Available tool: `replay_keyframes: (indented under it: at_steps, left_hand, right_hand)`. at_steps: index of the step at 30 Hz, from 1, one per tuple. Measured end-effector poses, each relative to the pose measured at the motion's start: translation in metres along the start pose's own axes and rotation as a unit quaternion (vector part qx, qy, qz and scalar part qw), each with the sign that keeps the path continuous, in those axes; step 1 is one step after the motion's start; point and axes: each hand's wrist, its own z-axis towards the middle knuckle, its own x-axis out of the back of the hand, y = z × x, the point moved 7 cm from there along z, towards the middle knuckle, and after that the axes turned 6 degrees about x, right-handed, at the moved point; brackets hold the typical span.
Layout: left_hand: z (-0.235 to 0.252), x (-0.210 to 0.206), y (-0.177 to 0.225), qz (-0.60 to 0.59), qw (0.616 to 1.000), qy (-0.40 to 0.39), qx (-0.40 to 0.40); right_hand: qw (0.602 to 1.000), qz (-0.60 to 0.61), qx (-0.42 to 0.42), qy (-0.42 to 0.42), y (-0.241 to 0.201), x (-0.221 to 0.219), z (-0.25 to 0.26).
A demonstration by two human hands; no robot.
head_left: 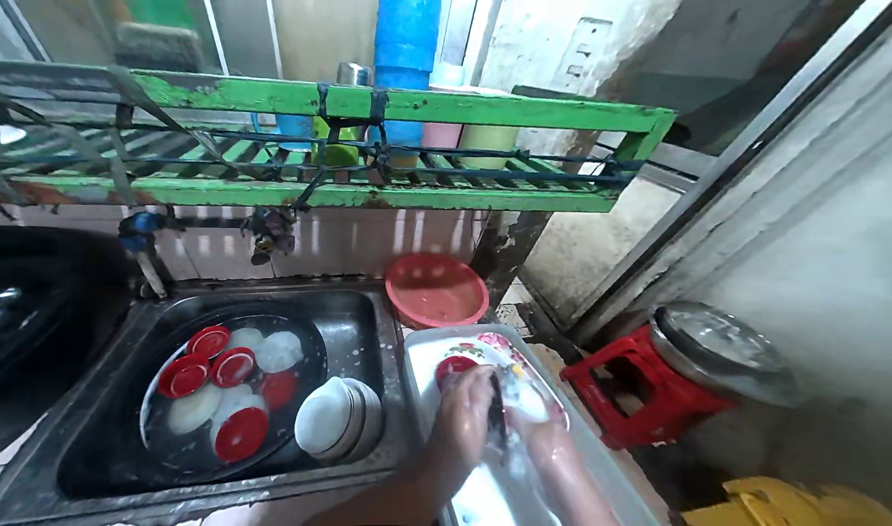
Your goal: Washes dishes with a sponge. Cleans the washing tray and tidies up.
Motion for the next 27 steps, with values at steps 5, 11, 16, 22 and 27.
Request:
replay_keyframes:
  at_steps: [5,11,16,22,27]
  left_hand:
    - [0.022,0.003,-0.017,-0.113,0.927,-0.197,0.297]
    - [0.021,-0.008,0.006,-0.042,0.994,-0.094,0.045]
    - [0.022,-0.008,-0.021,-0.018,0.922,-0.27,0.276]
    - [0.02,-0.005,0.012,-0.077,0.995,-0.068,-0.018]
    - [0.026,-0.011,-0.01,-0.009,0.943,-0.253,0.214]
  right_hand:
    - [0.942,-0.163,0.271,-0.111,-0.014,-0.022,-0.029]
    - [0.987,0.149,0.003,0.055,0.016,0.004,-0.007]
    - [0.879,-0.232,0.384,-0.162,-0.016,-0.022,-0.039]
    - [0.983,0.165,-0.029,0.075,0.014,0.006,-0.009]
    - [0.914,-0.223,0.309,-0.136,-0.015,-0.017,-0.034]
